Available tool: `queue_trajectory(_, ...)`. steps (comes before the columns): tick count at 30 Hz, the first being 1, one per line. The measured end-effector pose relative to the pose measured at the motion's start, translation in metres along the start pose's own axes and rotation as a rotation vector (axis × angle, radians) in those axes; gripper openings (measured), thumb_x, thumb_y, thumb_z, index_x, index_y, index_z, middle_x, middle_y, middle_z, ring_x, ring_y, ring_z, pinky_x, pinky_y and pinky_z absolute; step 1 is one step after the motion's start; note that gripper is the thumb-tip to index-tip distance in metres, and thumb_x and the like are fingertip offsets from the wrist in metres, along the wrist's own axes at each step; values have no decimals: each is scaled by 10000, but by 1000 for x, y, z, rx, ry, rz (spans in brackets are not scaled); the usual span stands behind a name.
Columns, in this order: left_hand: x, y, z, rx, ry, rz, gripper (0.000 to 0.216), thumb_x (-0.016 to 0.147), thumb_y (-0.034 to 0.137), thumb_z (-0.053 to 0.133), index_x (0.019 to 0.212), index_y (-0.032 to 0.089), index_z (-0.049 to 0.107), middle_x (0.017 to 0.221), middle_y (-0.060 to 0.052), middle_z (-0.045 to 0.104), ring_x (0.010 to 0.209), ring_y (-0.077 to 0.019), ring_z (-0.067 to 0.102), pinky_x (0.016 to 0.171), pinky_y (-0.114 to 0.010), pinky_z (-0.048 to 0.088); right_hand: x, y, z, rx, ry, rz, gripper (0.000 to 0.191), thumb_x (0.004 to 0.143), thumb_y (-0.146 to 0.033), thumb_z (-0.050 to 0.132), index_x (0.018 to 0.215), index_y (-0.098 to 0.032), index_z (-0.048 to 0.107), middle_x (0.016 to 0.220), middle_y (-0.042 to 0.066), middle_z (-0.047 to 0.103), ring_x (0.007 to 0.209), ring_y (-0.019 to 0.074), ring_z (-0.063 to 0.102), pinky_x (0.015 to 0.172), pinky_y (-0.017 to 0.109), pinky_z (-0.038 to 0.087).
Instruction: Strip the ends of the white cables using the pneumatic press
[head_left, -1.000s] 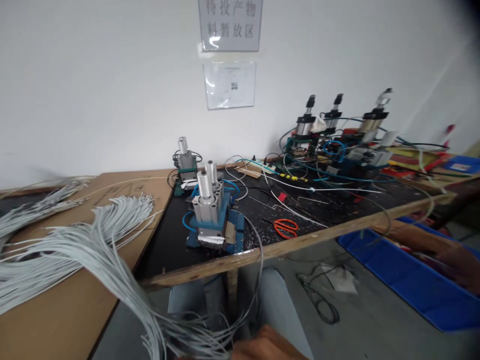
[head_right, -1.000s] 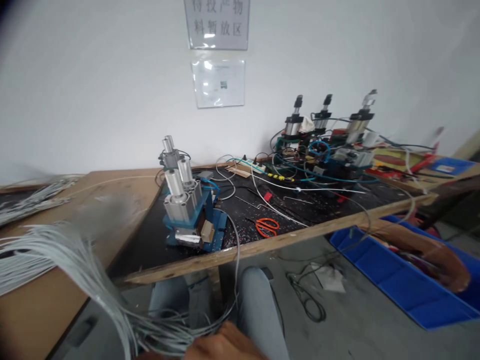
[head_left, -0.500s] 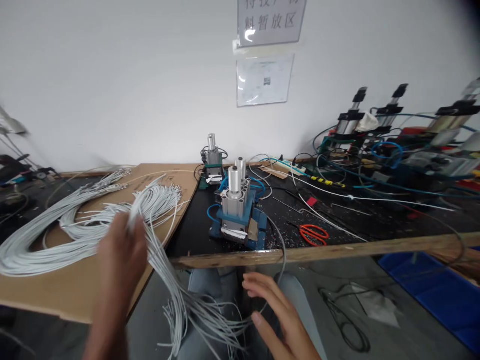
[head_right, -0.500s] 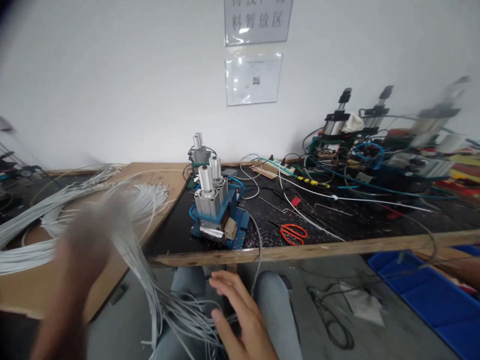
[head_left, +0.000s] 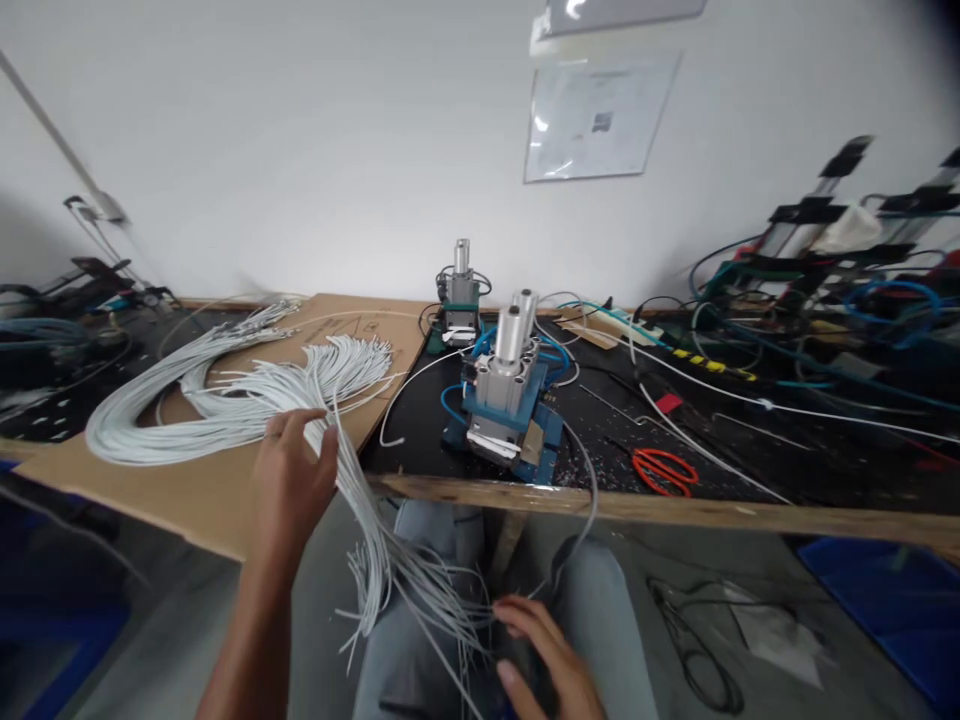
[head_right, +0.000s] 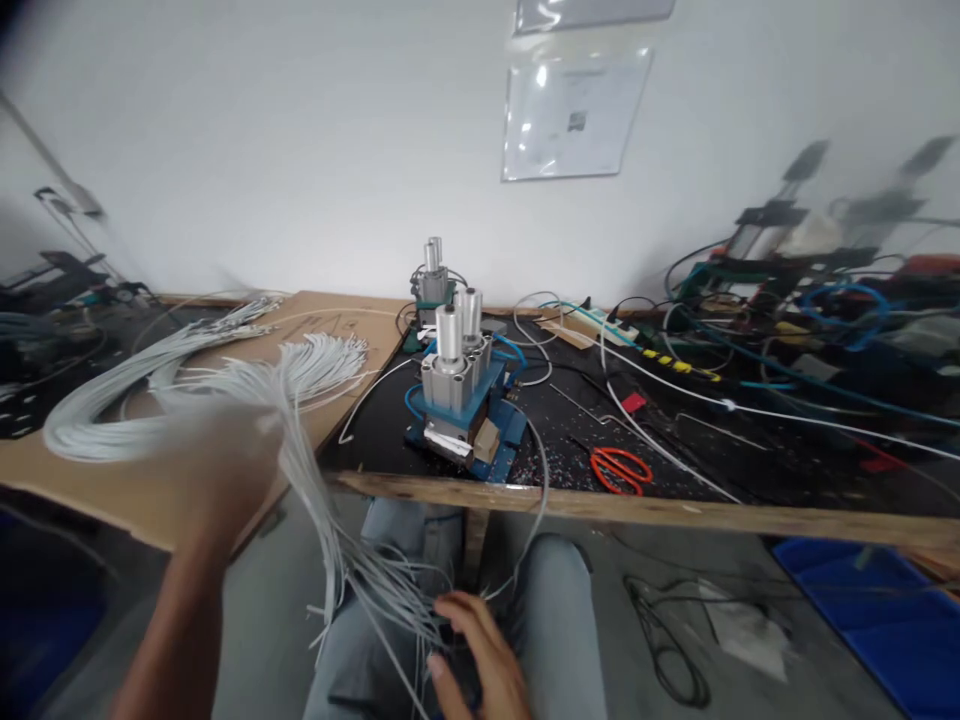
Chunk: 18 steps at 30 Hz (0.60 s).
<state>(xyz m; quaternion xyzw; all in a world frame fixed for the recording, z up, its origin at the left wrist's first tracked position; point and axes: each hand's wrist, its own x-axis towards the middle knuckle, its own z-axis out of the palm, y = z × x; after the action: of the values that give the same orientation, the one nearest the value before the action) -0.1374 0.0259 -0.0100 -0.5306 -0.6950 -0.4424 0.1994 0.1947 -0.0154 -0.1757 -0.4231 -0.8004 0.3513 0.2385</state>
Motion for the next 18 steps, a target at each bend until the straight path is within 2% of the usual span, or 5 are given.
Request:
queue_trajectory(5,-46,-31,-27,14,-108,86,279,959,241,486,1193,140,599,1241,-162,567,1185,-278,559,1048,-459,460,54,-52,51,-18,-99,36,805,870,-468,564,1593,-189,349,1580,44,177,1549,94,254,1348,289,318)
queue_trajectory(9,-61,-31,-19,94,-325,340,461,926,84,452,1375,147,529,1501,-169,413,1421,-306,384,1149,-491,384,115,-76,85,49,-15,38,954,762,-549,696,1548,-95,401,1493,116,341,1458,140,364,1275,257,382)
queue_trajectory(12,-53,-31,-6,196,-527,587,645,829,-46,418,1429,165,528,1629,-138,271,1534,-334,180,1218,-557,245,143,-84,102,105,-36,-1,536,861,-396,581,1273,-55,612,1132,74,592,1013,15,528,891,83,412)
queue_trajectory(15,-29,-27,-4,194,-682,748,499,821,-45,415,1232,108,652,1520,-149,466,1486,-297,327,1250,-531,175,144,-94,105,119,19,-87,324,841,-266,545,1034,-23,639,923,45,582,768,-38,378,718,84,231)
queue_trajectory(18,5,-16,-29,154,-731,842,382,922,36,346,1012,145,701,1253,-111,669,1323,-214,535,1246,-441,236,129,-111,93,144,104,-181,243,805,-231,548,909,-17,598,845,36,540,734,-40,307,696,114,151)
